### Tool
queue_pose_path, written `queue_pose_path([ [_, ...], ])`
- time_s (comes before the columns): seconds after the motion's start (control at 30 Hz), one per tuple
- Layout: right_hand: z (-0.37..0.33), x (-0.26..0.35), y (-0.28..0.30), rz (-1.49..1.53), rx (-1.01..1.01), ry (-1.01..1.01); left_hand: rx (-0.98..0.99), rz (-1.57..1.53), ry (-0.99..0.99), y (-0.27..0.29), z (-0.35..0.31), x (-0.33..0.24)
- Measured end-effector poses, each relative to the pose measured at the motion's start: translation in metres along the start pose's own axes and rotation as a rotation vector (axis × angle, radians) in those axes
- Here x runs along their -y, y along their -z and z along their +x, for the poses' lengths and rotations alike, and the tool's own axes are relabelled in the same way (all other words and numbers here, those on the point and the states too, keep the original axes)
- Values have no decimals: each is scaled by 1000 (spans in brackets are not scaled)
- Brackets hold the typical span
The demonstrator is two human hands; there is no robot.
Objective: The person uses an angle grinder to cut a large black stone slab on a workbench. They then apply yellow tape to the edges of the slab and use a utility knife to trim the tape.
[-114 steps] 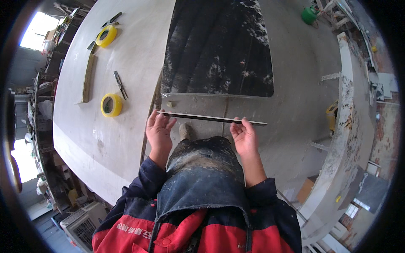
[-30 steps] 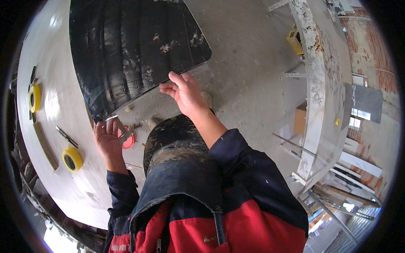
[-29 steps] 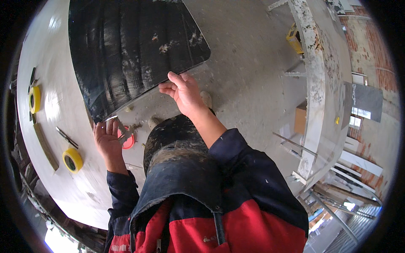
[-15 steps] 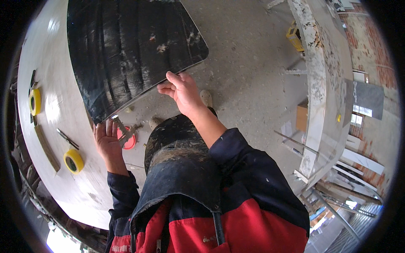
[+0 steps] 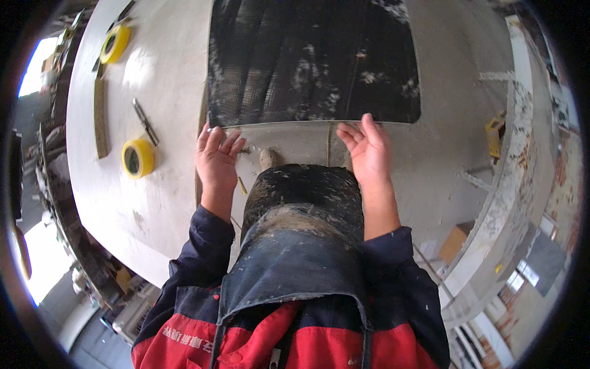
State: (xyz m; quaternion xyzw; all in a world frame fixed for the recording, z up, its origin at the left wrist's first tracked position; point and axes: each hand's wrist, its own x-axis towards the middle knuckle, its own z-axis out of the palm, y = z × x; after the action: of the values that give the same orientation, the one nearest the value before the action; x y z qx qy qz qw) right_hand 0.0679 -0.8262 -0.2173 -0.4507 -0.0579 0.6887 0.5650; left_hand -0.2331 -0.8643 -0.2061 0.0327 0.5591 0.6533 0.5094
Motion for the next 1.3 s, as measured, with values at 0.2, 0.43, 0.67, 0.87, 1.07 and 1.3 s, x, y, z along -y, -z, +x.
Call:
queue_pose_path([
  [0.2,0,8,6,-90,51,-25,-36,-28,-15,-12,-9,-2],
  [0.43,4,11,14,-122,55,-60,-104,-82,-63,-15,-10,7],
  [0.67,4,13,14,-129,45,-93,-168,-89,-98,-16,-11,12],
  [0.87,2,10,18,-42,49,-102,-167,-79,-135,-21,-14,10],
  [1.07,2,6,3,-21,31,-48,-118,-50,-137,-8,-4,17],
  [1.3,-2,10,1,5,42,-36,-74,-27,-107,7,3,16],
])
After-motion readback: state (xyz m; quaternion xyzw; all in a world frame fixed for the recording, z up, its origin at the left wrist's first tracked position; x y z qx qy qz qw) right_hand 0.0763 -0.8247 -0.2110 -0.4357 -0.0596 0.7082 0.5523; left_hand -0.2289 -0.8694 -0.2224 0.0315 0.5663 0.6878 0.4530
